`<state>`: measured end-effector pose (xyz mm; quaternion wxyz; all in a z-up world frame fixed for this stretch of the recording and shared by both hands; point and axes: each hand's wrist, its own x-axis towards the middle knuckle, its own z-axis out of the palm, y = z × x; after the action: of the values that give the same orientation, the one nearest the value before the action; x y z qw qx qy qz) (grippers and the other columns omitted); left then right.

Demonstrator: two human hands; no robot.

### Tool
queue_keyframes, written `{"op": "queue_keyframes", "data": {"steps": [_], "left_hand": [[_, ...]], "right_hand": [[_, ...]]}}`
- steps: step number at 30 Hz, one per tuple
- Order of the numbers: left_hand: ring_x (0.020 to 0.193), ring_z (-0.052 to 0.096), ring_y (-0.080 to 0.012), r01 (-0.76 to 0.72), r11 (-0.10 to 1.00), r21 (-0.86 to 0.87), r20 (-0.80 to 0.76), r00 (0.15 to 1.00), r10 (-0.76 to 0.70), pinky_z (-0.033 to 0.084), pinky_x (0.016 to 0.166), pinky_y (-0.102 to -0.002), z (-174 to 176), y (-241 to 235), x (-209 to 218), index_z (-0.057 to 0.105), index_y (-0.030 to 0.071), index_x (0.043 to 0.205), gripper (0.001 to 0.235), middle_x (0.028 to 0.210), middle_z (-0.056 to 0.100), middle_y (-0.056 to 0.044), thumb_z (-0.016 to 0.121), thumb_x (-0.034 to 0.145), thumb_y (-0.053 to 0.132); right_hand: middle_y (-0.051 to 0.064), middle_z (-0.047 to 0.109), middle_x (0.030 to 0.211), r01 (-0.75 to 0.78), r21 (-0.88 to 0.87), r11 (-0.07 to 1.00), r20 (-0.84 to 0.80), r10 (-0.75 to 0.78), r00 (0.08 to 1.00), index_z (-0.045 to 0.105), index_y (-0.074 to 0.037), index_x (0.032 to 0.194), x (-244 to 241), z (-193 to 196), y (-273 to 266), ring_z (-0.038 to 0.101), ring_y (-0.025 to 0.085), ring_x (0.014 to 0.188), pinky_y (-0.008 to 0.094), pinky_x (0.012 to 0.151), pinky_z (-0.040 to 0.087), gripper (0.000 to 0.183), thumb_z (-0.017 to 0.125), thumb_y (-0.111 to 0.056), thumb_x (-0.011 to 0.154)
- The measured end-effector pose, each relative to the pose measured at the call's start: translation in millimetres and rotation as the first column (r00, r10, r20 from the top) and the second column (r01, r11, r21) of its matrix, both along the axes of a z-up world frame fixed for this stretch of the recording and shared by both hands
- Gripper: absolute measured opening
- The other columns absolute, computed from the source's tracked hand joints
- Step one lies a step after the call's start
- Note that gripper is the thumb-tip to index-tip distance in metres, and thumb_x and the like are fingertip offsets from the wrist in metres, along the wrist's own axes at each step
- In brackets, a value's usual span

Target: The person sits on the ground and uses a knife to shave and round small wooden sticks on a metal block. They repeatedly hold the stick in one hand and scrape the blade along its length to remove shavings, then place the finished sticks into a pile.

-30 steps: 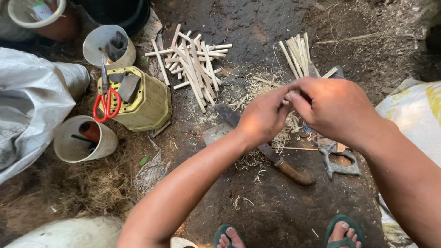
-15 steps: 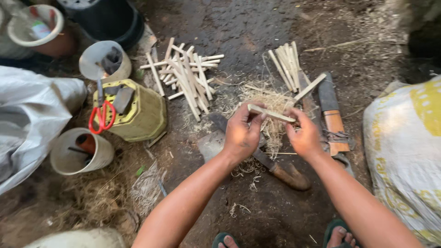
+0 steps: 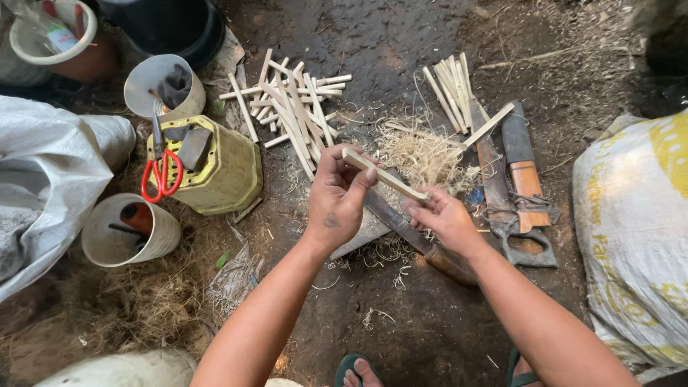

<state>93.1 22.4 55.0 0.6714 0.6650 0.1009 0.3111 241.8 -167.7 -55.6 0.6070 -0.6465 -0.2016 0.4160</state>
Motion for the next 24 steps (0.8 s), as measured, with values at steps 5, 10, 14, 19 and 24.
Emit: {"op": "queue_keyframes", "data": {"steps": [5,10,14,19,24], "left_hand": [[0.09,0.068,-0.0139,-0.103,0.995,0.017,-0.092,0.99,0.104,0.062,0.081,-0.031,3.3,6.6,-8.2,0.049,0.009,0.123,0.024,0.099,0.067,-0.005,0.063,0.103,0.011],[0.1,0.067,-0.0155,-0.126,0.983,0.133,0.097,0.989,0.114,0.058,0.088,-0.031,11.2,23.8,-23.7,0.045,0.008,0.125,0.024,0.109,0.065,-0.005,0.059,0.107,0.012],[0.08,0.062,-0.0135,-0.042,0.957,0.288,-0.239,0.964,0.114,0.054,0.072,-0.028,5.3,33.4,-34.6,0.051,0.009,0.117,0.016,0.095,0.065,-0.004,0.059,0.105,0.016],[0.084,0.065,-0.0122,-0.144,0.96,0.24,-0.283,0.936,0.211,0.054,0.076,-0.029,-21.4,40.2,-45.3,0.054,0.008,0.116,0.016,0.096,0.07,-0.004,0.061,0.106,0.02],[0.089,0.065,-0.0125,-0.154,0.972,0.178,-0.2,0.961,0.189,0.056,0.079,-0.029,-41.2,43.4,-47.1,0.054,0.007,0.123,0.023,0.098,0.066,-0.004,0.063,0.105,0.019]], "right_hand": [[0.002,0.063,0.069,-0.024,-0.38,0.924,0.372,0.177,0.911,0.072,-0.004,0.108,-4.6,34.6,2.7,0.055,0.011,0.062,0.031,0.058,0.045,0.022,0.066,-0.023,0.099],[0.002,0.069,0.071,-0.024,-0.421,0.907,0.367,0.194,0.91,0.074,-0.008,0.107,17.8,28.6,-13.9,0.061,0.01,0.062,0.027,0.062,0.053,0.021,0.061,-0.023,0.1],[0.011,0.071,0.096,0.295,-0.358,0.886,0.378,-0.152,0.913,0.067,-0.001,0.123,65.8,42.8,-17.6,0.066,0.02,0.079,0.039,0.074,0.056,0.034,0.055,-0.026,0.103],[0.05,0.037,0.148,0.487,-0.214,0.847,0.976,0.169,0.134,0.036,0.019,0.153,47.5,28.1,-35.0,0.038,0.057,0.133,0.06,0.106,0.037,0.097,0.078,-0.039,0.088],[0.024,0.061,0.126,0.137,-0.8,0.584,0.544,0.61,0.576,0.047,0.0,0.139,-49.0,-51.2,-50.5,0.06,0.04,0.119,0.051,0.102,0.044,0.085,0.078,-0.054,0.081]]}}
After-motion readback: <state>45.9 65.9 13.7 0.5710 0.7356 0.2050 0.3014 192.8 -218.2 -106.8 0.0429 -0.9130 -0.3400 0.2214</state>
